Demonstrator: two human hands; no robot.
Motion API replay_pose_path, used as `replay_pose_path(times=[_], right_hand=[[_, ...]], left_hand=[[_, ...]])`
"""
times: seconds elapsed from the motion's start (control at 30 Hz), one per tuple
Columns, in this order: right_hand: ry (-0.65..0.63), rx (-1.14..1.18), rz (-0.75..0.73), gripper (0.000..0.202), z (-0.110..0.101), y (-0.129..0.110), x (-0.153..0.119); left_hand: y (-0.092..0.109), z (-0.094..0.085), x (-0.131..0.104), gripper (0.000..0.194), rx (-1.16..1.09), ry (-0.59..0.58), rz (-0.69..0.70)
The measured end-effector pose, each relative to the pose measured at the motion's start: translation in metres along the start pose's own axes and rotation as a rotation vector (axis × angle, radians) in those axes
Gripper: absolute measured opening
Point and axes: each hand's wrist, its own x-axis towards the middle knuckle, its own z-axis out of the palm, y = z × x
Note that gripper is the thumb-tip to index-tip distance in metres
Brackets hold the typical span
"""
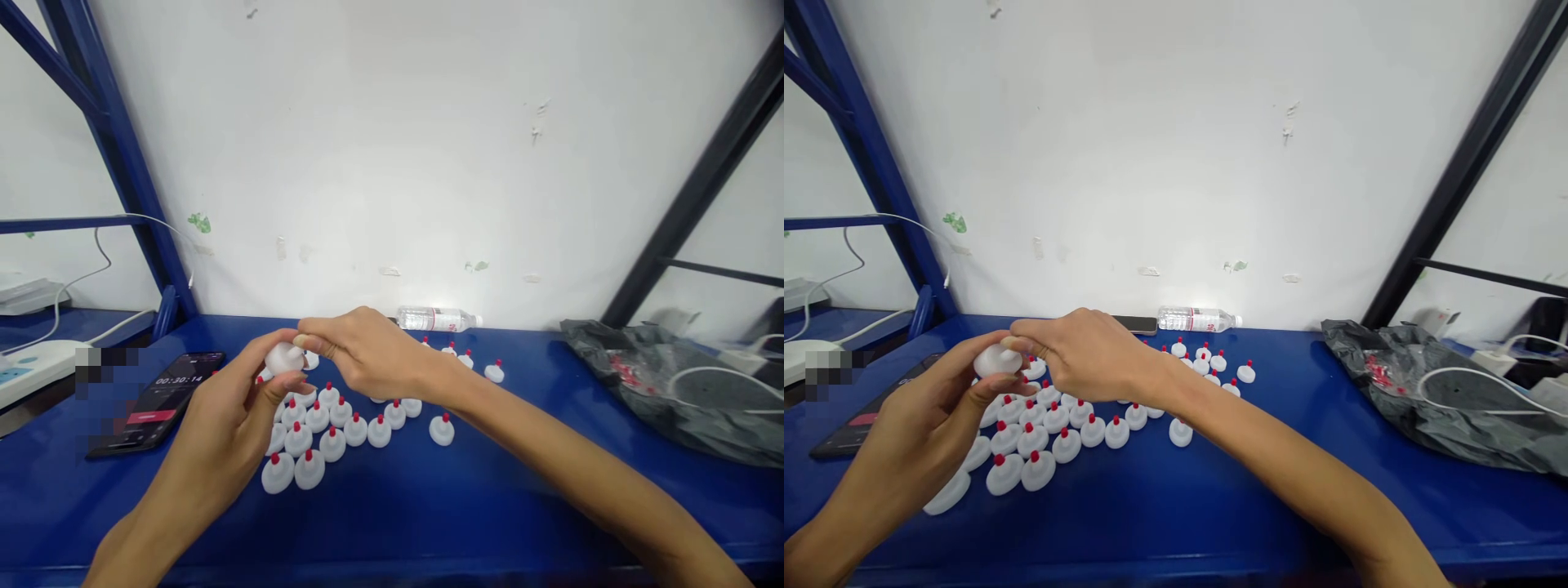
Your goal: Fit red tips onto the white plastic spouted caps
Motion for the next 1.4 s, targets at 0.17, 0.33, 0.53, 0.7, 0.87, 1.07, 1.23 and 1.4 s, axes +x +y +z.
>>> replay_pose_path(times=[0.17, 0.33, 0.53, 0.7, 0.87, 1.07, 1.23, 1.4], right_hand=[[-0.036, -0.052, 0.004, 0.025, -0.005, -0.003, -0.001], [-0.137, -0.086, -0.011, 0.038, -0.021, 0.001, -0.003], [-0.293, -0.221, 0.290, 0.046, -0.022, 0.042, -0.005], [-0.486, -0.301, 0.534, 0.026, -0.015, 0.084, -0.008], [-0.550, -0.304, 0.599, 0.030, -0.018, 0.099, -0.014], [-0.349, -0.428, 0.521, 0.051, -0.017, 0.091, -0.004], [-0.253, -0.525, 0.450, 0.061, 0.021, 0.085, 0.031], [-0.341, -0.517, 0.423, 0.039, 0.053, 0.091, 0.058]], left_hand=[[0.007, 0.001, -0.002, 0.053, -0.003, -0.037, -0.041], [0.006, 0.008, 0.001, 0.063, 0.117, -0.070, 0.015], [-0.004, 0.004, 0.003, 0.062, 0.241, -0.051, 0.055], [-0.005, -0.007, 0.006, 0.046, 0.281, -0.043, 0.093], [-0.003, -0.004, 0.005, 0.041, 0.261, -0.068, 0.114], [-0.002, -0.007, 0.008, 0.039, 0.258, -0.017, 0.095], [-0.006, -0.011, 0.010, 0.037, 0.260, 0.005, 0.088], [-0.008, -0.016, 0.012, 0.036, 0.270, 0.028, 0.090]])
